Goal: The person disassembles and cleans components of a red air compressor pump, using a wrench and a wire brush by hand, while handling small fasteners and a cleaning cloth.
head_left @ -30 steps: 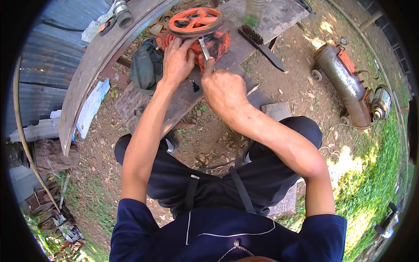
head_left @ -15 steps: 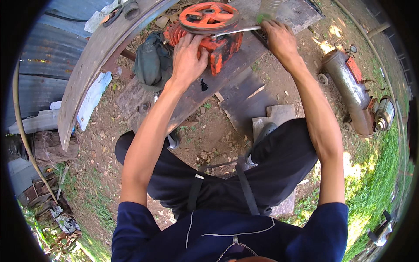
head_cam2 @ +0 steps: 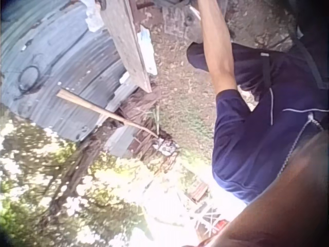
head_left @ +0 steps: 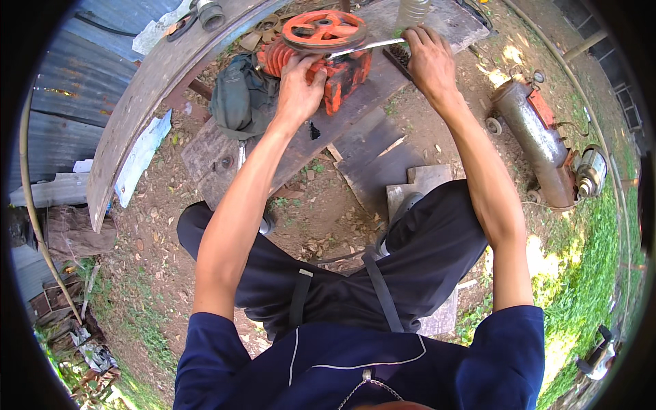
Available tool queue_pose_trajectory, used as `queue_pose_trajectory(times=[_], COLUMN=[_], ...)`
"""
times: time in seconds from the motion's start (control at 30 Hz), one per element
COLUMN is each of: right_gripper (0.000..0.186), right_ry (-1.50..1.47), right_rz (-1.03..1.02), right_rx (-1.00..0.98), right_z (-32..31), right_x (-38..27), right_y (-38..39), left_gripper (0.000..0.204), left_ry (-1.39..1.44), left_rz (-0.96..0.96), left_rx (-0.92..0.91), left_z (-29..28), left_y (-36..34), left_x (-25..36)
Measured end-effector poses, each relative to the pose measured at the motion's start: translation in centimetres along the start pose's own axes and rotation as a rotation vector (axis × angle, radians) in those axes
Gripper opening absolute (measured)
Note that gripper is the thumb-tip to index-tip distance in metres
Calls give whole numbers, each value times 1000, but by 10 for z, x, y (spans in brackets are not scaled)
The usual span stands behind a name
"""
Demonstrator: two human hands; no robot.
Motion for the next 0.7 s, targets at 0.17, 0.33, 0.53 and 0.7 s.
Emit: queue_pose_trajectory(times=[0.17, 0.33, 0.53, 0.7], right_gripper=[30, 39, 41, 42], right_ry=[-61, -217, -190, -184], right_rz=[-95, -165, -102, -101], right_rx=[-400, -363, -294, -217], right_z=[-53, -95, -100, -90], right_x=[-30, -67, -102, -121], right_y=[23, 39, 48, 45], left_gripper=[36, 34, 36, 39], left_ry=[-15, -7, -90, -166], left_rz=[-24, -13, 65, 130], left_rx=[28, -7, -37, -40], left_z=[-1, -4, -6, -9], left_y=[2, -1, -4, -4], left_x=[-9, -9, 2, 2])
Point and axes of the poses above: each hand's wrist, its own y-axis away from the middle knuckle, its own z-axis out of the palm, x = y × z, the point moved 5 cm from there along -y, towards the middle knuckle, and after that the axes turned 15 degrees about y, right-handed, at the moved point
